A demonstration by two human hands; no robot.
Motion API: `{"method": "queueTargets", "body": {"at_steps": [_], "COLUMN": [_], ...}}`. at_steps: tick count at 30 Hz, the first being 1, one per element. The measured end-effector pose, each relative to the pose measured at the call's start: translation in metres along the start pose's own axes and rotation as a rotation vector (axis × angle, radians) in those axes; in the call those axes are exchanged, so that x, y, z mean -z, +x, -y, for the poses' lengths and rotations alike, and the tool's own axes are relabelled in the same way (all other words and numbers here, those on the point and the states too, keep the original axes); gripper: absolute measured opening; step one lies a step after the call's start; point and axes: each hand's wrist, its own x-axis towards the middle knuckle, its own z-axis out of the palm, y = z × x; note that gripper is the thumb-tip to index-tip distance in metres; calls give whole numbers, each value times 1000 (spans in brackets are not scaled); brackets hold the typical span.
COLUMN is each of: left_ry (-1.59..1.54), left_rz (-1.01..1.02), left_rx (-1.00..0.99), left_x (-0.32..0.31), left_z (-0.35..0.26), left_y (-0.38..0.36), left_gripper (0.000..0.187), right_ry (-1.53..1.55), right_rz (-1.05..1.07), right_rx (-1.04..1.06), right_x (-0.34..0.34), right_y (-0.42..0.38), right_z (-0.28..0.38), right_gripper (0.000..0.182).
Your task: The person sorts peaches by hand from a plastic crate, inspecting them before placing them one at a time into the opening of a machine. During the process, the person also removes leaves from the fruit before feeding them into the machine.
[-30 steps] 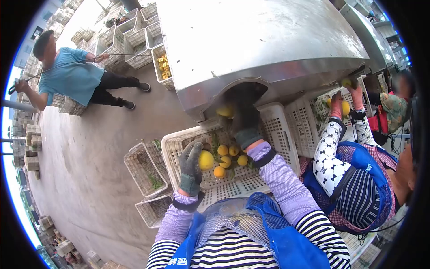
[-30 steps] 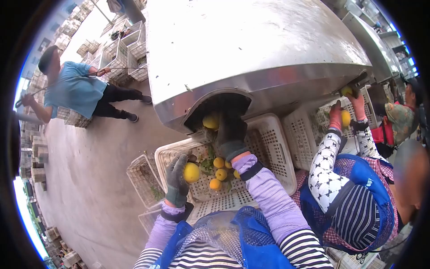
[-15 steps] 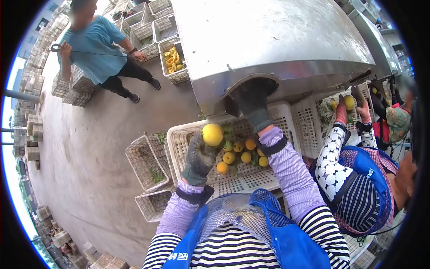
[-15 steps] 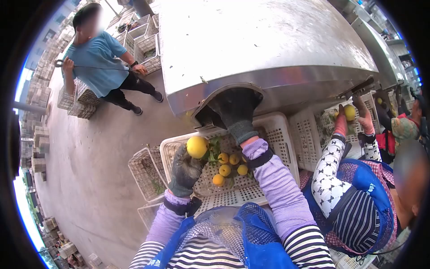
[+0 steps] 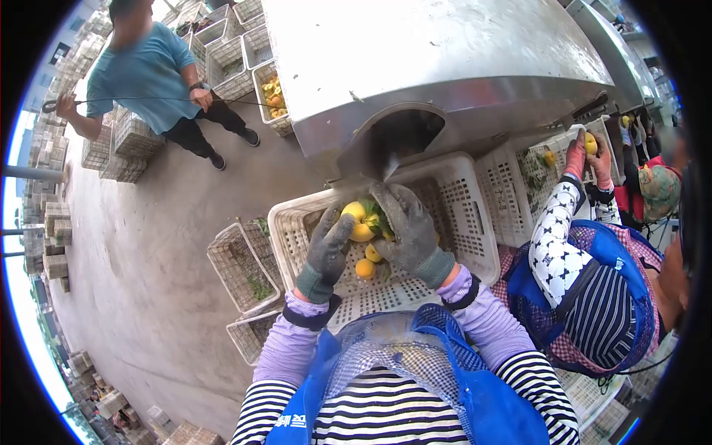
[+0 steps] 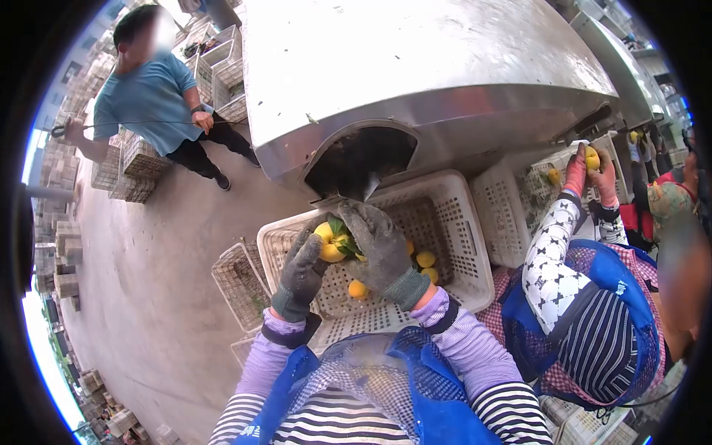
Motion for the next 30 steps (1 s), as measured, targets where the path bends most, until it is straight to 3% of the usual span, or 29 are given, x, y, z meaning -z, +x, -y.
{"method": "queueTargets", "body": {"at_steps": [1,4,7,9,13,16,18,20,22,25,26,28,30], "left_ry": [-264,-322,-220,-150,-117,-121,-73,148,440,888,1023,1164,1393], "left_rz": [23,-29,66,-64,-248,-319,-402,-491,-499,-309,-301,-172,-150], "left_rx": [-24,-74,-100,-71,-77,-28,67,99,79,707,823,820,738], "left_x": [-6,-13,-16,-23,-27,5,24,42,75,79,71,82,72], "left_z": [1,0,9,17,18,50,73,107,176,215,234,294,318], "left_y": [0,-5,-8,-5,5,1,-6,-7,-5,3,6,3,2], "left_gripper": [53,49,46,46,45,48,50,58,69,94,100,97,94], "right_ry": [21,49,26,23,-308,-337,-179,-250,-96,7,25,-234,-284], "right_rz": [-81,-185,-142,-188,-46,52,-242,-123,-131,-122,-145,120,504], "right_rx": [-61,-203,-198,-172,-367,-412,-136,-220,-304,-327,-304,-480,-711], "right_x": [3,7,-8,-16,-33,-65,-56,-46,-37,-24,-24,-46,-65], "right_y": [-4,-20,-25,-19,23,60,93,115,99,49,26,-28,-68], "right_z": [4,20,33,26,-22,-73,-72,-66,-72,-93,-108,-164,-201], "right_gripper": [76,71,67,65,63,58,56,51,44,34,31,25,24]}}
